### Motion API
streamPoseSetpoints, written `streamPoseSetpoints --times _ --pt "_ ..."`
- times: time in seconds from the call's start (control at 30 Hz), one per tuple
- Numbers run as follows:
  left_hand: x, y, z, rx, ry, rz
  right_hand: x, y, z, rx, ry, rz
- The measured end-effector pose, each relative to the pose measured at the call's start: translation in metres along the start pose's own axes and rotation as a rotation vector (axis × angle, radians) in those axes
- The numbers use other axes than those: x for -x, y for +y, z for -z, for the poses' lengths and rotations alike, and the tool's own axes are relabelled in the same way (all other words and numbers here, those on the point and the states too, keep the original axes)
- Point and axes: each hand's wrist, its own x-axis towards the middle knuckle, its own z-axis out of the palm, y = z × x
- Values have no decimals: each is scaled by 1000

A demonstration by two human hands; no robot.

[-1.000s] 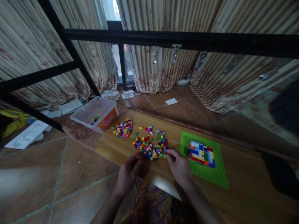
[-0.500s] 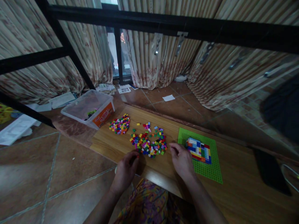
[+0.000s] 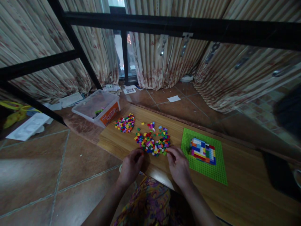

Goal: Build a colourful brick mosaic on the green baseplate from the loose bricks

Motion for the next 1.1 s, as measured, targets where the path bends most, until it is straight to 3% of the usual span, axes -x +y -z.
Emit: streamPoseSetpoints --times 0.33,0.5,0.7,0.93,1.1 --pt "0 -4 2 -61 -93 -125 14 -12 -15 75 -210 47" --pt "-2 -3 5 -175 -175 -186 0 -7 -15 104 -194 64" --pt "-2 -3 4 -262 -190 -195 -6 1 -6 96 -111 12" --pt "0 0 -6 -456 -248 -220 -3 -7 -11 172 -230 75" --pt "1 -3 -8 -453 -235 -227 -5 -5 -9 159 -205 94"
